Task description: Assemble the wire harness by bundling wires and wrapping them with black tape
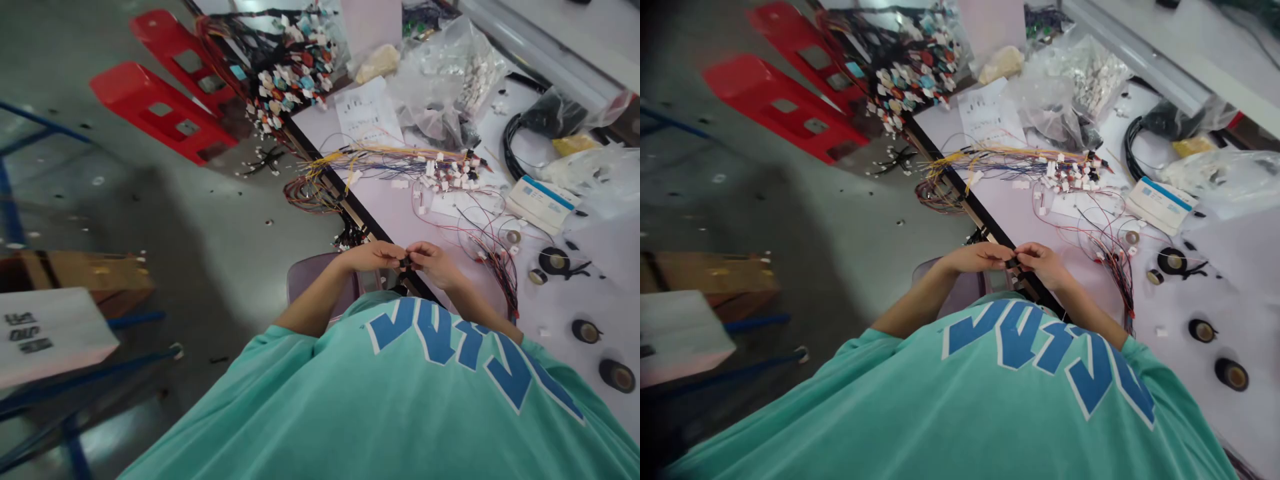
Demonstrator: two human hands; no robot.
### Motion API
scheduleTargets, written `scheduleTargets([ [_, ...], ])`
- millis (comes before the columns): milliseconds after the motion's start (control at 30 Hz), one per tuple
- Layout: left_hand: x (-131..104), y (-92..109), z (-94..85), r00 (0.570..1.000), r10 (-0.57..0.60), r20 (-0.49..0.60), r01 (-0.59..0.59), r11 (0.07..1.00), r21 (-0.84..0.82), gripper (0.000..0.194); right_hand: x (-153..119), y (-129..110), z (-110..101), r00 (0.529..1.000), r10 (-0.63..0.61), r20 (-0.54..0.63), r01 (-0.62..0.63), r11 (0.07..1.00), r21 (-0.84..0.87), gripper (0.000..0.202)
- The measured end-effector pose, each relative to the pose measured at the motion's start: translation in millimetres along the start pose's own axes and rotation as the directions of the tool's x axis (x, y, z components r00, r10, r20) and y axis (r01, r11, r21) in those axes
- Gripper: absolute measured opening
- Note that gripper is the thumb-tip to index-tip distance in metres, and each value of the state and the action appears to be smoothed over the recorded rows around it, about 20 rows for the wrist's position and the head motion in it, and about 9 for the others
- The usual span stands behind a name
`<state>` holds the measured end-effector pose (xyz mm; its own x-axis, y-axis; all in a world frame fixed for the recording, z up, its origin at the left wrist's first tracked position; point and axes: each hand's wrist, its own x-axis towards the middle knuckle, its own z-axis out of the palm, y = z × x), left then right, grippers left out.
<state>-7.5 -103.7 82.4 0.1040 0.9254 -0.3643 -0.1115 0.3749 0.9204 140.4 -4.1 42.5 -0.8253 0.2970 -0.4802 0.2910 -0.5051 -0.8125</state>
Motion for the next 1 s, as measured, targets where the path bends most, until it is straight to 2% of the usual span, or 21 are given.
scheduleTargets([
  [100,-9,-18,-15.3,0.998,0.031,-0.046,-0.027,0.995,0.096,0.003,19,4,4,0.998,0.004,-0.068,-0.007,0.999,-0.052,0.02],
  [200,-17,-41,-35.3,0.977,-0.067,-0.2,0.09,0.99,0.11,0.012,46,4,12,0.988,-0.079,-0.132,0.043,0.967,-0.251,0.011],
  [267,-20,-57,-50.0,0.929,-0.15,-0.339,0.18,0.982,0.06,0.019,68,2,22,0.986,-0.125,-0.11,0.069,0.908,-0.413,0.006],
  [367,-19,-78,-71.1,0.817,-0.258,-0.516,0.275,0.96,-0.044,0.026,104,-1,37,0.987,-0.157,-0.024,0.107,0.77,-0.629,0.005],
  [467,-13,-91,-90.0,0.72,-0.31,-0.621,0.285,0.948,-0.143,0.028,140,-4,50,0.982,-0.189,0.029,0.143,0.621,-0.771,0.007],
  [567,-6,-94,-109.3,0.644,-0.308,-0.7,0.25,0.95,-0.188,0.029,173,-8,60,0.97,-0.237,0.051,0.168,0.504,-0.847,0.009],
  [700,2,-95,-139.5,0.552,-0.283,-0.784,0.257,0.953,-0.162,0.032,211,-14,72,0.963,-0.256,0.083,0.182,0.393,-0.901,0.009],
  [867,6,-101,-175.9,0.514,-0.248,-0.821,0.261,0.957,-0.125,0.031,243,-19,85,0.961,-0.235,0.145,0.204,0.252,-0.946,0.012],
  [1000,11,-113,-191.5,0.48,-0.257,-0.839,0.231,0.959,-0.162,0.032,255,-22,97,0.959,-0.218,0.179,0.206,0.108,-0.973,0.016],
])
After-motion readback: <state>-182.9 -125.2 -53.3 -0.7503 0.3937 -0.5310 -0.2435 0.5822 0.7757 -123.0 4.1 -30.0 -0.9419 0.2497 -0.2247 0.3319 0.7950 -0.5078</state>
